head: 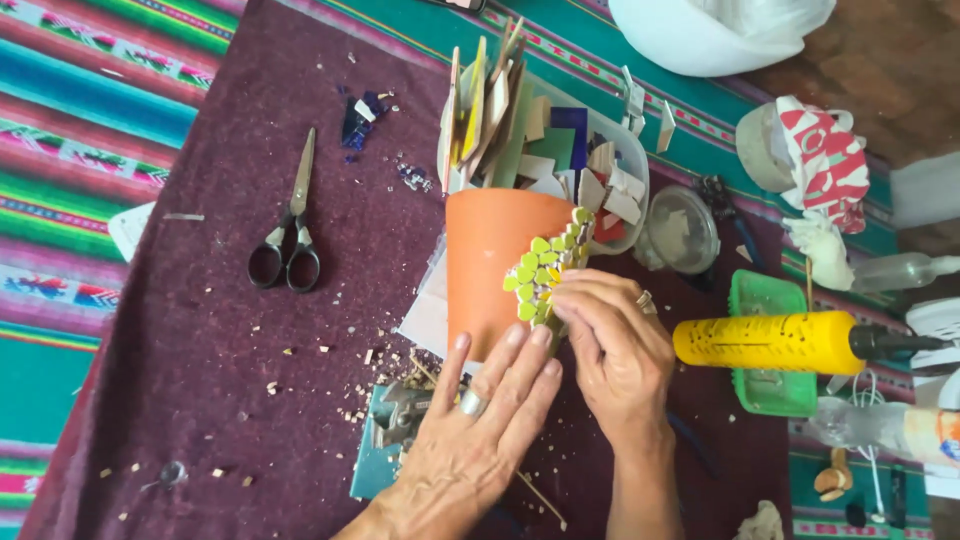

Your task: Applying glue and placing small mosaic tiles onto a terracotta pot to create a decorative flower pattern.

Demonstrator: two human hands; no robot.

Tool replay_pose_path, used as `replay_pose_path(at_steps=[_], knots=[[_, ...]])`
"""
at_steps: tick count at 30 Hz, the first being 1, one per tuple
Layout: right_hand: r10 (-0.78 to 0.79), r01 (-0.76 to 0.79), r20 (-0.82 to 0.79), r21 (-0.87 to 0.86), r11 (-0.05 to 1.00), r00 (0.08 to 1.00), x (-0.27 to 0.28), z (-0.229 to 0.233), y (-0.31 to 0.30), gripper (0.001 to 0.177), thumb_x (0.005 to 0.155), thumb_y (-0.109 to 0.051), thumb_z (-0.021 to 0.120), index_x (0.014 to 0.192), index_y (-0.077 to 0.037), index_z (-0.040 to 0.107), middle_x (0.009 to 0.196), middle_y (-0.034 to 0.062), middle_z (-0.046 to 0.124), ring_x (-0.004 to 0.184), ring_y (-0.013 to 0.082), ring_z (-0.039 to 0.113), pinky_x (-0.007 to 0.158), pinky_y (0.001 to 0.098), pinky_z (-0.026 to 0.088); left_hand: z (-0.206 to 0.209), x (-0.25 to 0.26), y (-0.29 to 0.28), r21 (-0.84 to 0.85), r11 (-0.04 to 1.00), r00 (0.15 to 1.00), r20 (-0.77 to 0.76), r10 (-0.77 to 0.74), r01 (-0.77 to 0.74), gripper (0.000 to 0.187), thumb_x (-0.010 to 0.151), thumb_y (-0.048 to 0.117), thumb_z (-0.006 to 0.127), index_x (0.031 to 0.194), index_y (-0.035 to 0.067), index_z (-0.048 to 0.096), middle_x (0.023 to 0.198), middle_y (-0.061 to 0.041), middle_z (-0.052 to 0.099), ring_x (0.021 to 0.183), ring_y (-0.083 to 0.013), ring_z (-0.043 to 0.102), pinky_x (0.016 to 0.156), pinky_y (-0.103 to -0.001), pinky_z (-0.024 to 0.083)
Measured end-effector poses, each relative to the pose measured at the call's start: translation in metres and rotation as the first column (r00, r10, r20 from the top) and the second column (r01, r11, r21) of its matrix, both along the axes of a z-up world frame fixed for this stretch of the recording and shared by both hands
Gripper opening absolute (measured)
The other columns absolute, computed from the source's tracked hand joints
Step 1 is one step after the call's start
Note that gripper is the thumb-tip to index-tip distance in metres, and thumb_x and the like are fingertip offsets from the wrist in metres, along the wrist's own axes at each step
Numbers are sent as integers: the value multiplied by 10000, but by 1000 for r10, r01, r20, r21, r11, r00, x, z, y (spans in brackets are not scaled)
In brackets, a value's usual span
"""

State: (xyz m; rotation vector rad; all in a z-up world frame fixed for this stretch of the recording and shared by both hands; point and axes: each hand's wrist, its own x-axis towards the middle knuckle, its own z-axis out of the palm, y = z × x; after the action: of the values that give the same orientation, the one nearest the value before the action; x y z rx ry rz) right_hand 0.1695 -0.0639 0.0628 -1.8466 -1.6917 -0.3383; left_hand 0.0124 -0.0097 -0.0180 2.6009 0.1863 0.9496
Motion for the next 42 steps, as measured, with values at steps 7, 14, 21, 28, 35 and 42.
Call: replay_pose_path(at_steps=[7,14,21,28,35,42], knots=[[72,-65,85,-90,994,994,20,2,6,79,992,-5,640,1035,55,664,1059,153,694,1086,324,677,962,382,576,-19,5,-5,91,994,987,-146,71,-58,1033,808,633,772,1579,75,371,1682,-96,328,1562,-272,294,1240,-607,255],[165,-153,67,-158,975,984,36,-3,8,120,1007,-58,607,1023,24,693,1071,149,675,1087,329,662,963,400,557,-28,6,-4,112,991,984,-150,92,-75,1064,741,644,794,1579,121,399,1686,-49,336,1562,-256,289,1241,-573,271],[200,-190,57,-143,971,978,37,-3,11,140,1003,-65,591,988,26,697,1046,151,663,1077,355,669,962,414,569,-31,8,-6,182,976,974,-172,149,-117,975,829,659,707,1604,164,384,1700,-22,318,1572,-216,268,1201,-630,278],[214,-204,55,-143,968,975,37,-1,11,135,996,-51,599,993,30,707,1043,150,670,1079,347,661,958,411,586,-28,9,-5,115,987,983,-131,127,-112,1085,767,641,834,1604,165,331,1683,-32,348,1564,-219,304,1187,-666,283],[207,-199,42,-147,969,977,37,-4,10,109,984,-56,637,1005,-11,733,1048,127,662,1090,333,648,962,403,573,-29,9,-5,120,986,981,-146,129,-112,1059,774,630,813,1592,141,351,1681,-64,345,1562,-226,307,1191,-671,269],[194,-189,22,-139,972,981,37,-5,10,93,973,-57,655,979,-12,736,1041,124,660,1081,334,651,960,400,569,-29,9,-4,126,986,981,-143,128,-110,1024,801,615,803,1589,135,361,1679,-67,349,1559,-223,311,1187,-671,274]])
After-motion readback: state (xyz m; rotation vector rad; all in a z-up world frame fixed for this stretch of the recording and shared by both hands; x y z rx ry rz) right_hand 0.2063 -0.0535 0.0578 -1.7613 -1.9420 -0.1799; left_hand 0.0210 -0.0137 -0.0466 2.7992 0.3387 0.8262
